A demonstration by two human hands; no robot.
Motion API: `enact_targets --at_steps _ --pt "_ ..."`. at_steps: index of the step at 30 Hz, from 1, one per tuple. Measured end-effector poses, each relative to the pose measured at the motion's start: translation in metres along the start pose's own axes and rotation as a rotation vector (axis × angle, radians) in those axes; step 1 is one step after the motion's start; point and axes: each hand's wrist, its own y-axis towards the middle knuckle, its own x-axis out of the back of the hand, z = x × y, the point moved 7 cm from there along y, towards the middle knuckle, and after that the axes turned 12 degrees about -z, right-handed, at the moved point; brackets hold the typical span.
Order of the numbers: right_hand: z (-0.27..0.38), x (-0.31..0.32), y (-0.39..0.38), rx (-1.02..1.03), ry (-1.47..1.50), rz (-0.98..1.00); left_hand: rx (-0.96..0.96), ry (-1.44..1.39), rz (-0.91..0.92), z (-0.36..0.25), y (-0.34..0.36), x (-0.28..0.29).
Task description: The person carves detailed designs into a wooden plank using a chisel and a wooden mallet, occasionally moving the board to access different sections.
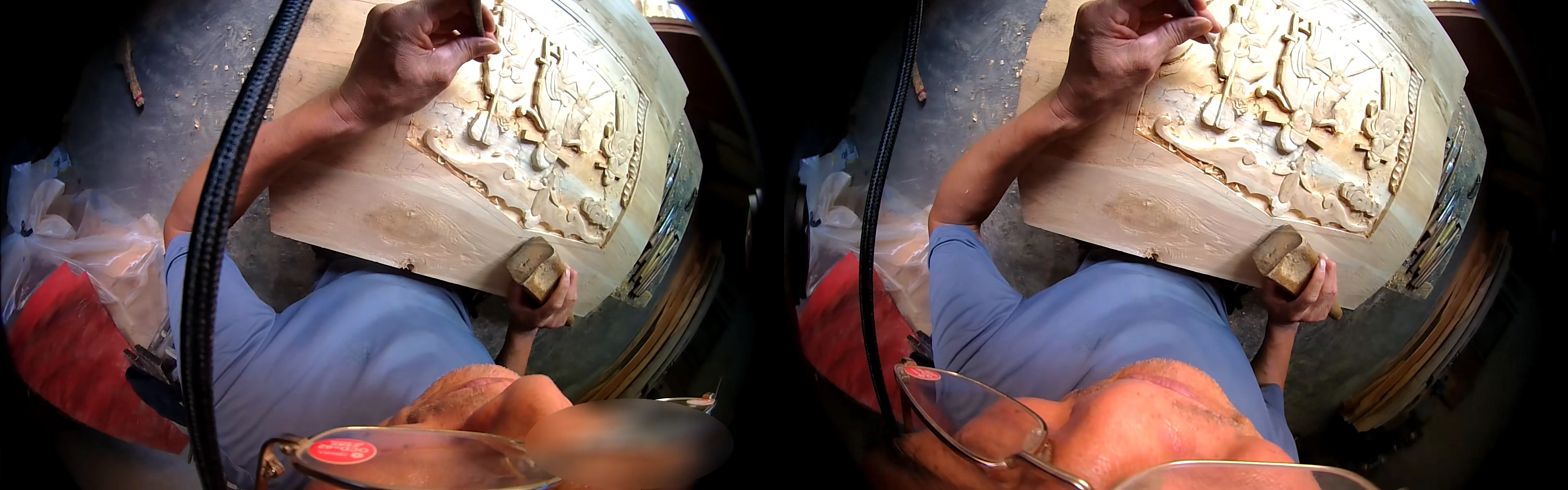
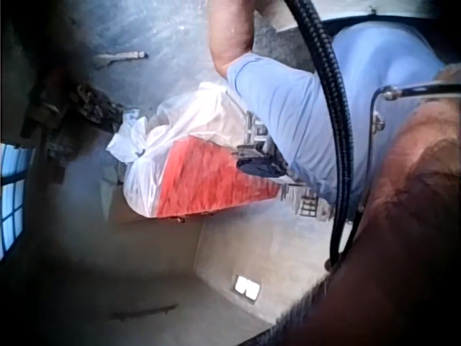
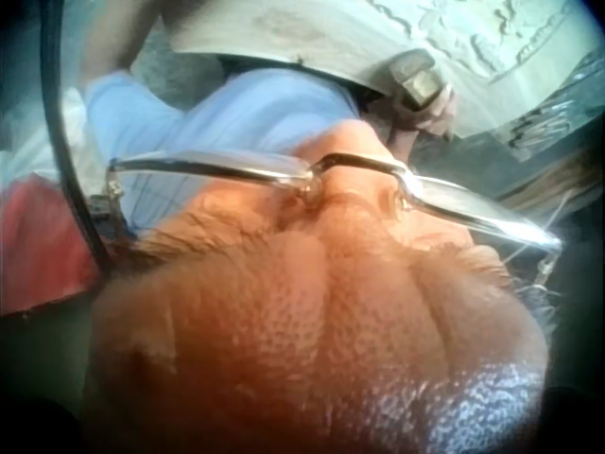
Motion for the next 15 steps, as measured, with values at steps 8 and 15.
enact_targets --at_steps 8,15 --pt "0.001 0.004 0.002 -0.007 0.003 0.015 0.166 -0.174 0.074 0.020 -0.002 -0.002" --pt "0.003 0.003 0.005 0.006 0.027 0.020 0.083 -0.126 0.054 0.009 -0.004 -0.002"
